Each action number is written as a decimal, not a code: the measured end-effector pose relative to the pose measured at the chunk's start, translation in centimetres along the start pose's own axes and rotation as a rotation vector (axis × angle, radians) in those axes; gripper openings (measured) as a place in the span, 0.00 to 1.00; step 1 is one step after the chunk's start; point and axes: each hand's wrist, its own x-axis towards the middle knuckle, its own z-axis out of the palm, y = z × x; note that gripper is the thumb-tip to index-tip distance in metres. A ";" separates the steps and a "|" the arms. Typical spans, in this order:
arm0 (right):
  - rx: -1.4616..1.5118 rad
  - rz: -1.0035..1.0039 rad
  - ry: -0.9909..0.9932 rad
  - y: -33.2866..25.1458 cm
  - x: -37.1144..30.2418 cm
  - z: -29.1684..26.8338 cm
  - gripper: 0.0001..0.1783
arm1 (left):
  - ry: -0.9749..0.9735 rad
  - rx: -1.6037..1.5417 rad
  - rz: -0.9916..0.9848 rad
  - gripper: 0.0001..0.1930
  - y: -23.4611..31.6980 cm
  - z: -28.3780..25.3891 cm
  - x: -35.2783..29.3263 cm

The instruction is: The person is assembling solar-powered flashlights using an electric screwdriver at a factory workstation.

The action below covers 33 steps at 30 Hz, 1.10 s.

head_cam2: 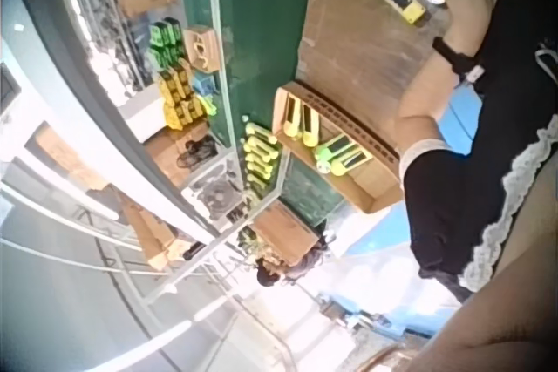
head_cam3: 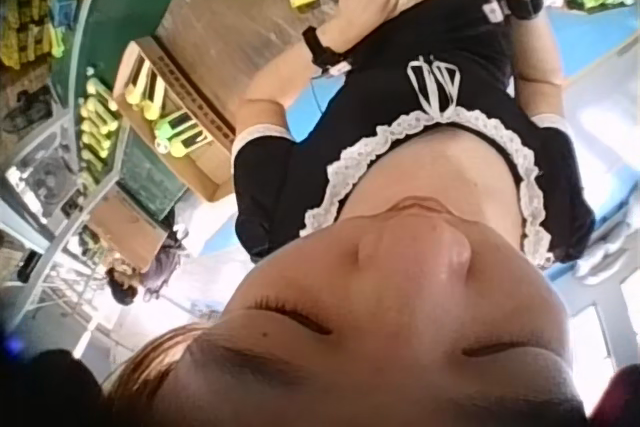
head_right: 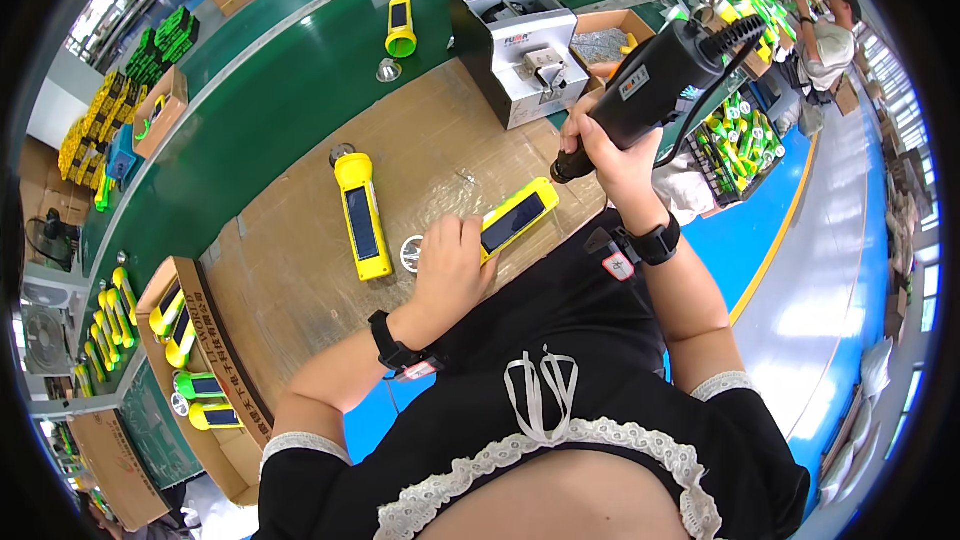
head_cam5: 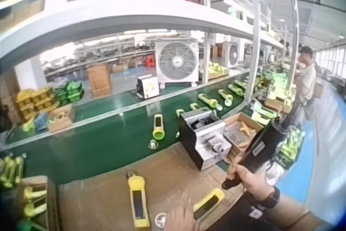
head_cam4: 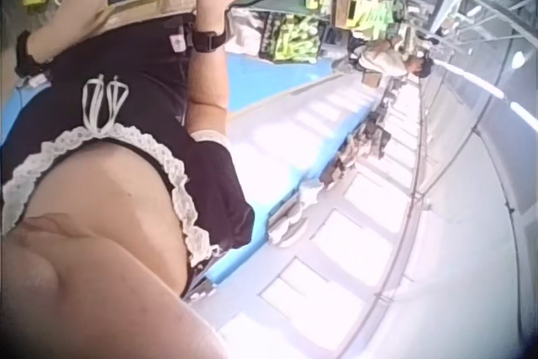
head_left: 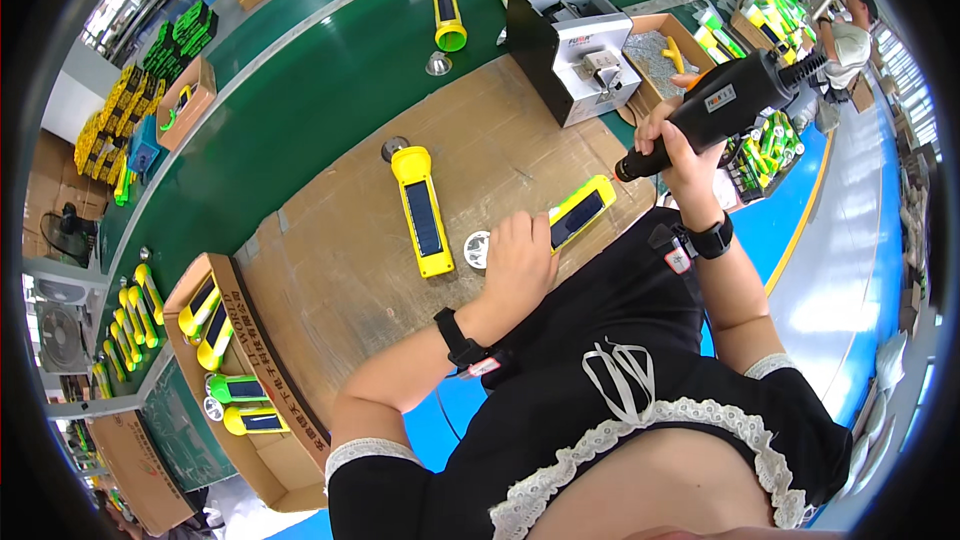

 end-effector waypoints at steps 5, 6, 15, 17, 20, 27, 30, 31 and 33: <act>-0.036 -0.011 0.000 0.5 0.1 0.4 0.30 | 0.015 -0.004 -0.005 0.25 0.2 0.3 -0.2; 0.029 -0.020 0.019 0.7 0.2 0.7 0.26 | 0.016 0.005 -0.010 0.25 0.0 0.2 -0.2; 0.039 0.001 -0.056 3.8 0.0 0.8 0.22 | 0.028 -0.076 -0.096 0.26 -1.0 -0.1 0.1; 0.073 0.005 -0.057 3.9 0.4 1.2 0.22 | 0.054 -0.114 -0.095 0.31 -1.2 -0.2 0.1; 0.080 0.016 -0.054 4.3 0.5 1.3 0.22 | 0.028 -0.133 -0.140 0.35 -1.4 0.0 -0.1; 0.038 0.035 -0.095 4.1 1.0 0.9 0.25 | 0.093 -0.162 -0.082 0.36 -1.6 0.2 0.1; 0.117 0.040 -0.133 3.6 0.7 1.2 0.27 | 0.062 -0.178 -0.102 0.35 -1.3 -0.1 0.2; 0.147 0.025 -0.102 3.6 0.4 1.1 0.29 | 0.017 -0.182 -0.128 0.35 -1.3 -0.2 0.2; 0.158 -0.027 -0.114 3.0 1.0 0.4 0.31 | -0.021 -0.182 -0.145 0.35 -1.5 -0.3 0.4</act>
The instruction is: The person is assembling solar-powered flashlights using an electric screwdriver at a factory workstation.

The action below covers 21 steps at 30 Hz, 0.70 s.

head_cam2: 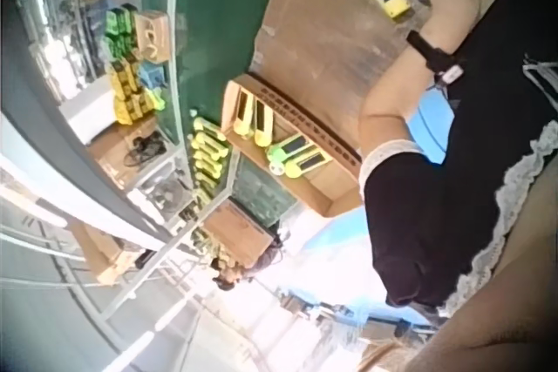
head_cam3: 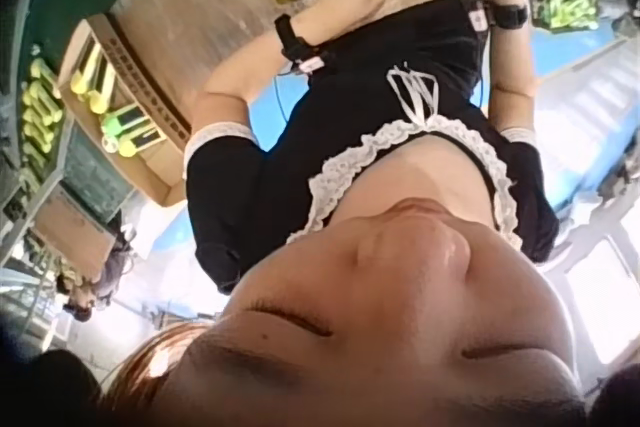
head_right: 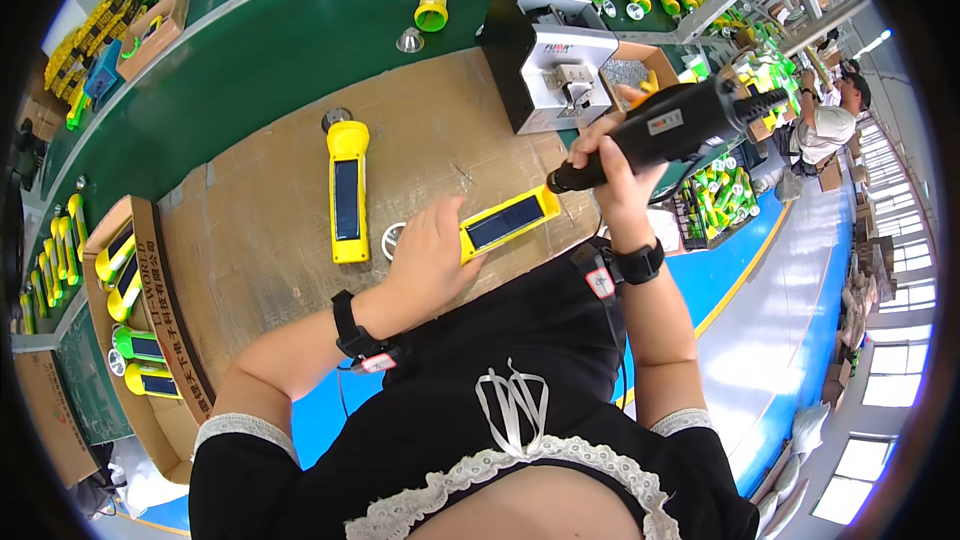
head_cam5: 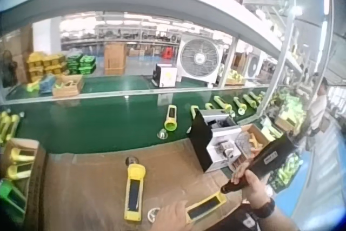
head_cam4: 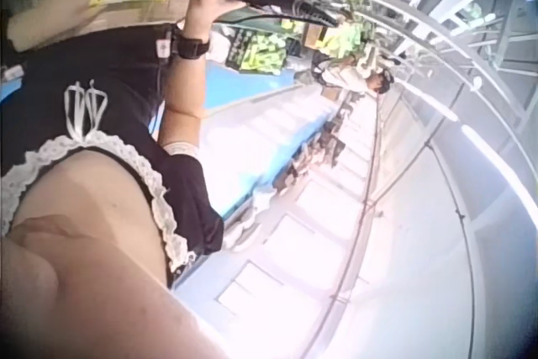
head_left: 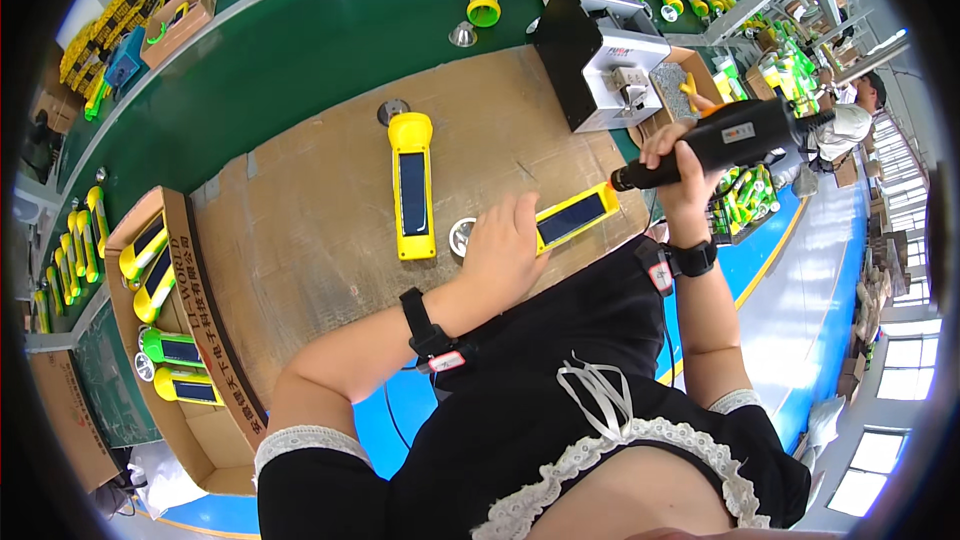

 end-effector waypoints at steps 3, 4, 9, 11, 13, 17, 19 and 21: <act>0.000 -0.021 -0.018 -0.8 0.5 0.7 0.32 | 0.043 -0.014 0.067 0.31 -0.2 0.5 0.0; -0.040 -0.011 -0.033 -0.9 0.9 0.9 0.32 | 0.049 -0.031 0.065 0.29 -0.3 0.5 0.0; -0.138 0.074 -0.097 -1.7 1.3 0.7 0.32 | 0.058 -0.023 0.100 0.23 0.1 0.0 0.3; -0.053 0.052 0.027 -2.5 0.6 1.2 0.33 | 0.036 -0.016 0.071 0.22 -0.1 0.2 0.2; 0.033 -0.041 0.128 -3.3 0.7 1.1 0.33 | 0.045 -0.007 0.077 0.21 -0.2 0.0 0.1; -0.239 -0.270 0.353 -2.3 4.3 -0.7 0.17 | 0.042 -0.026 0.138 0.21 -0.2 -0.2 0.4; -0.429 -0.305 0.387 -1.2 6.2 -0.7 0.10 | 0.038 -0.043 0.177 0.22 -0.4 -0.2 0.4; -0.340 -0.289 0.309 -0.2 7.8 -1.0 0.22 | 0.047 -0.066 0.258 0.22 -0.6 -0.1 0.5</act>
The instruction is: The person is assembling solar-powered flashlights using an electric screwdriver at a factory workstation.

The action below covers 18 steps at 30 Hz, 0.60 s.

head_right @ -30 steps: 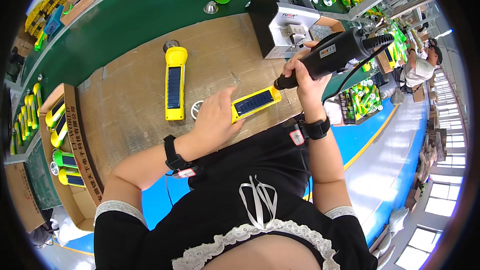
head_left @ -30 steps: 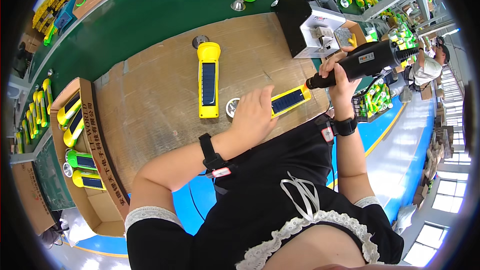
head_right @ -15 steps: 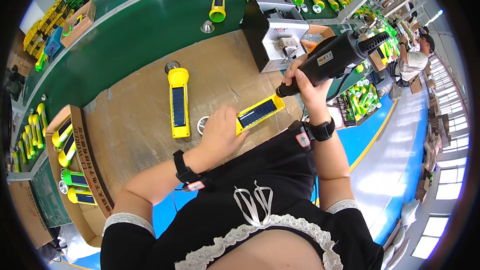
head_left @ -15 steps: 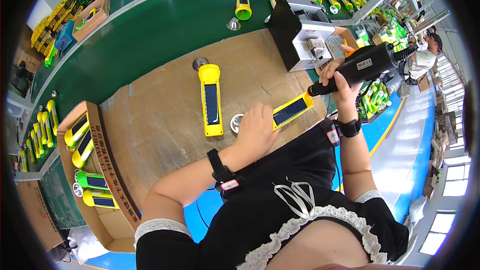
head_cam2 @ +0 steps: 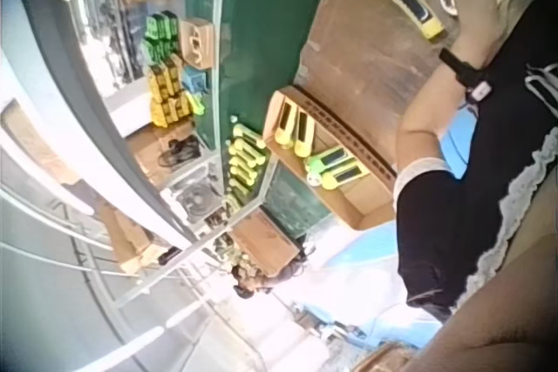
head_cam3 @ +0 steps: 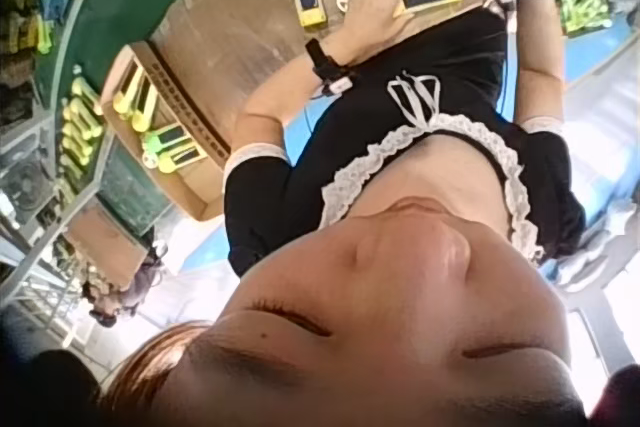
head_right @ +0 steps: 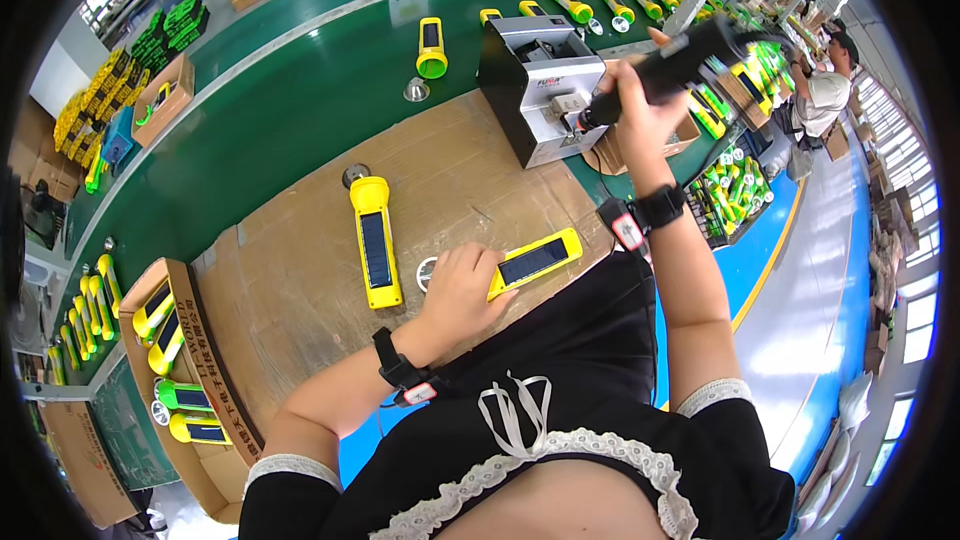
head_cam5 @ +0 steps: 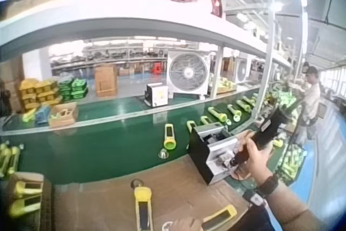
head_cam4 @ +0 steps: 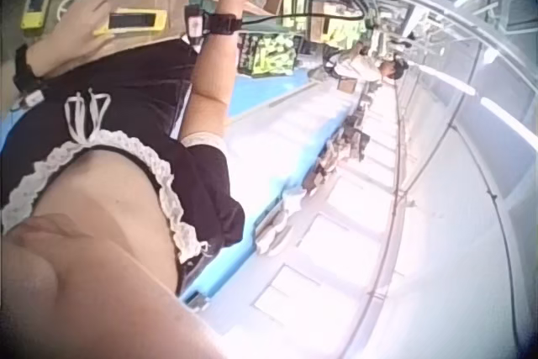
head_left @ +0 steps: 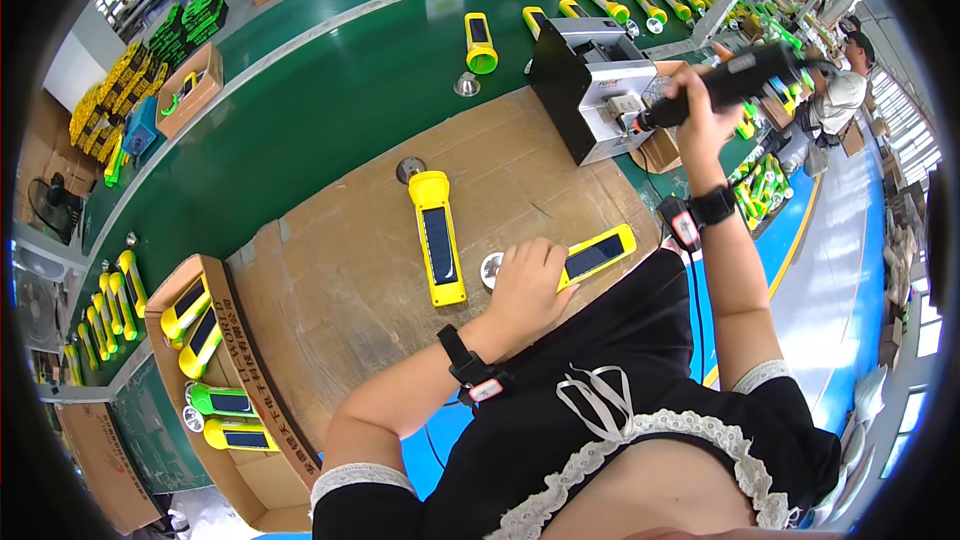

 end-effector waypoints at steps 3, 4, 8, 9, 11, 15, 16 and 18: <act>-0.062 0.087 -0.013 1.1 1.0 0.5 0.27 | -0.036 0.025 -0.030 0.21 -0.3 0.1 -0.1; -0.060 0.088 -0.014 1.1 1.3 0.5 0.27 | -0.035 0.026 -0.032 0.21 -0.3 0.1 -0.1; -0.015 0.176 -0.078 1.1 1.6 0.4 0.26 | 0.001 -0.008 -0.026 0.23 -0.4 0.2 -0.2; 0.035 0.129 -0.060 1.1 1.4 -0.1 0.26 | 0.019 -0.021 -0.026 0.24 -0.4 0.2 -0.2; 0.076 0.019 0.005 1.0 1.1 -0.3 0.26 | 0.018 -0.026 -0.034 0.24 -0.4 0.3 -0.2; -0.063 0.110 -0.058 2.0 1.4 0.1 0.26 | 0.019 -0.037 -0.035 0.26 -0.8 0.5 -0.2; -0.042 0.145 -0.062 2.2 1.7 0.0 0.24 | 0.019 -0.044 -0.042 0.26 -0.8 0.5 -0.2; -0.061 0.170 -0.113 2.3 2.5 -0.5 0.23 | 0.015 -0.026 -0.050 0.27 -0.6 0.4 -0.1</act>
